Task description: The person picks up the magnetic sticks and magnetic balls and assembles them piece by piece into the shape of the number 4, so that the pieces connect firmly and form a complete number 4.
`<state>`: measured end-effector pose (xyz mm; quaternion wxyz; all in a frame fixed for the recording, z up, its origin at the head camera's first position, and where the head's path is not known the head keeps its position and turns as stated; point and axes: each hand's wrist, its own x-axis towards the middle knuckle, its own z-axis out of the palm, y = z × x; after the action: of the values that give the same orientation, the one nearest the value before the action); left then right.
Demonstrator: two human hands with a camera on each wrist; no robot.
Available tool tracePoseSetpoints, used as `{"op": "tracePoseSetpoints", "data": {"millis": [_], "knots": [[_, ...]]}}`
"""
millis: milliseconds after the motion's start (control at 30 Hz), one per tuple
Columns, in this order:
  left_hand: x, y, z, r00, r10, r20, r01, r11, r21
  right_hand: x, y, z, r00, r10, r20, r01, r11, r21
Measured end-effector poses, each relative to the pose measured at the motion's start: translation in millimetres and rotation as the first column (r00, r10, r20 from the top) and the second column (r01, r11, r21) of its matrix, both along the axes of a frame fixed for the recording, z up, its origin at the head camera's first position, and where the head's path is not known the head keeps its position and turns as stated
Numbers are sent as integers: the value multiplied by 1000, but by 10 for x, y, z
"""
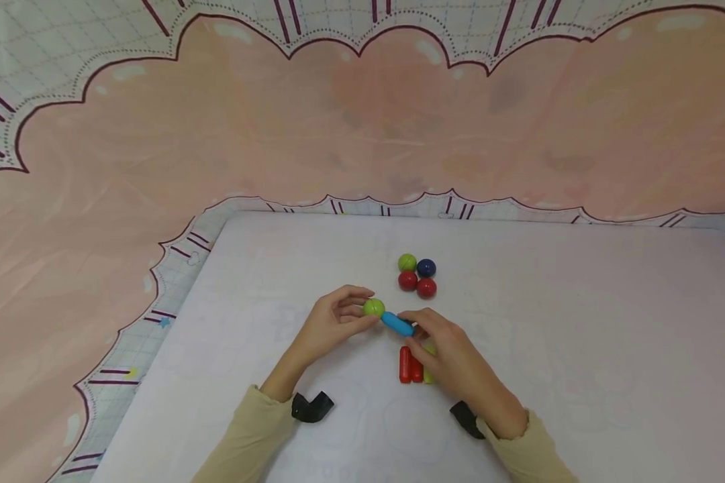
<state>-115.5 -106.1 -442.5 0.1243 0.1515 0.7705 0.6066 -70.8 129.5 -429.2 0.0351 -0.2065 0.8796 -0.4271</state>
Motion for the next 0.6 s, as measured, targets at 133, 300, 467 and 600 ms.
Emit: {"op": "tracePoseSetpoints", "data": {"millis": [133, 300, 467, 600], "knots": [[21, -6, -8, 1000, -4, -16, 4, 1000, -2, -28, 37, 22, 1000, 2, -21, -2, 1000, -1], [45, 0, -16, 1000, -2, -14, 1, 1000, -5, -73, 75, 23, 1000, 2, -13, -2, 1000, -1], [72, -7, 1, 999, 33, -14, -33, 999, 30, -118, 82, 21, 1000, 18, -7, -18, 1000, -9], [78, -3, -4, 999, 47, 1, -47, 998, 46, -146, 113, 18, 999, 5, -48, -6, 1000, -7]]}}
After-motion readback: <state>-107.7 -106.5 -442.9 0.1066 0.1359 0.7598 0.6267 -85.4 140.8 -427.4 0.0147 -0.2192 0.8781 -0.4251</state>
